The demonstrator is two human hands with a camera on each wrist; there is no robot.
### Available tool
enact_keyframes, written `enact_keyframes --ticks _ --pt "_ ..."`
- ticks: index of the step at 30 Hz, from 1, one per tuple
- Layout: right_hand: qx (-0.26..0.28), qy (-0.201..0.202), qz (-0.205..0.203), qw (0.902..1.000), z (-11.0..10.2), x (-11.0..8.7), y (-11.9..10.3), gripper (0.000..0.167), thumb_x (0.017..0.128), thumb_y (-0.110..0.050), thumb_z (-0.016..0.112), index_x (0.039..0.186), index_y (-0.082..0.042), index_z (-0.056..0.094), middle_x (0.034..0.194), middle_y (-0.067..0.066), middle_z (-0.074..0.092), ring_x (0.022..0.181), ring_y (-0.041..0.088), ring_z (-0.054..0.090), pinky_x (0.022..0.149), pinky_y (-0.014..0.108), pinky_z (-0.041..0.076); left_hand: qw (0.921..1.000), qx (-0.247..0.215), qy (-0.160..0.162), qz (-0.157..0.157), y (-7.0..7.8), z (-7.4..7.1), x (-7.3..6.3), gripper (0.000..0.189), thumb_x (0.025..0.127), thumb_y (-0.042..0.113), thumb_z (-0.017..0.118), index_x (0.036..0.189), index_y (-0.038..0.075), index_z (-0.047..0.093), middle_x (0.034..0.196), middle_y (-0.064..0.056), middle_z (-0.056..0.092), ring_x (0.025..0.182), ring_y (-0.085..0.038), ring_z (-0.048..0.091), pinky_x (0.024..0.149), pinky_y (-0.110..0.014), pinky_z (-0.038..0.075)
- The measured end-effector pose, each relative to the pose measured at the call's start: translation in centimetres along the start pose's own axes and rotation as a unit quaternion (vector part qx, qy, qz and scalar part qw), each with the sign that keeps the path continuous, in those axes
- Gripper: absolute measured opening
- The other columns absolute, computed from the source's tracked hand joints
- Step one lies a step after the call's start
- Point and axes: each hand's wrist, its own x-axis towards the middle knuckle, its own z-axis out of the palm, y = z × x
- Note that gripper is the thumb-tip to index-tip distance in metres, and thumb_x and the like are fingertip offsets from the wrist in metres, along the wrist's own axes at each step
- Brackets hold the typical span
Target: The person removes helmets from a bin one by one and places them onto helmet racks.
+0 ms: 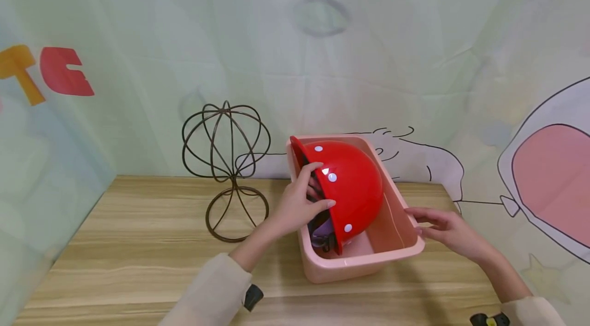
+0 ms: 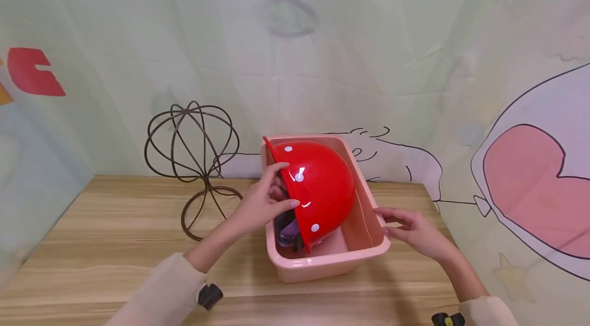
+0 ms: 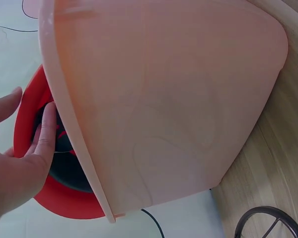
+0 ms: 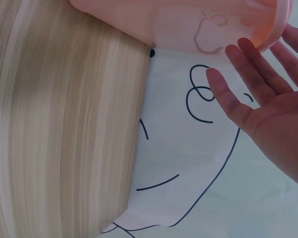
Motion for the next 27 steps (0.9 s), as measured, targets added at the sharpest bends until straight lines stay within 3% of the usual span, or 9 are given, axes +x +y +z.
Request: enact_keyframes --ticks 7,15,27 --pt "-0.004 0.001 0.003 1.0 0.0 0.0 0.0 0.039 0.089 -0.004 0.056 0.127 0.002 0.049 0.123 0.024 0.051 0.102 0.004 0.054 0.073 0.032 0.054 0.9995 0.022 0.014 -0.015 0.3 0.5 0.2 0.076 0.078 0.018 0.073 0.136 0.014 0.025 0.111 -0.008 0.05 0.088 -0.018 0.053 0.067 -0.026 0.053" --pt "-0.002 -0.003 -0.007 1.0 0.1 0.0 -0.3 0.039 0.089 -0.003 0.056 0.127 0.004 0.049 0.122 0.027 0.051 0.102 0.005 0.055 0.073 0.031 0.054 0.9992 0.018 0.018 -0.032 0.4 1.0 0.2 0.078 0.078 0.017 0.072 0.137 0.014 0.021 0.126 -0.013 0.045 0.108 -0.027 0.052 0.078 -0.038 0.053" --pt "-0.003 -0.003 -0.001 1.0 0.1 -0.1 0.0 0.04 0.089 -0.004 0.056 0.127 0.003 0.049 0.123 0.023 0.051 0.103 0.004 0.054 0.075 0.031 0.054 0.9985 0.005 0.019 -0.051 0.9 1.3 0.2 0.075 0.078 0.015 0.072 0.134 0.015 0.022 0.123 -0.013 0.048 0.107 -0.028 0.054 0.077 -0.039 0.053"
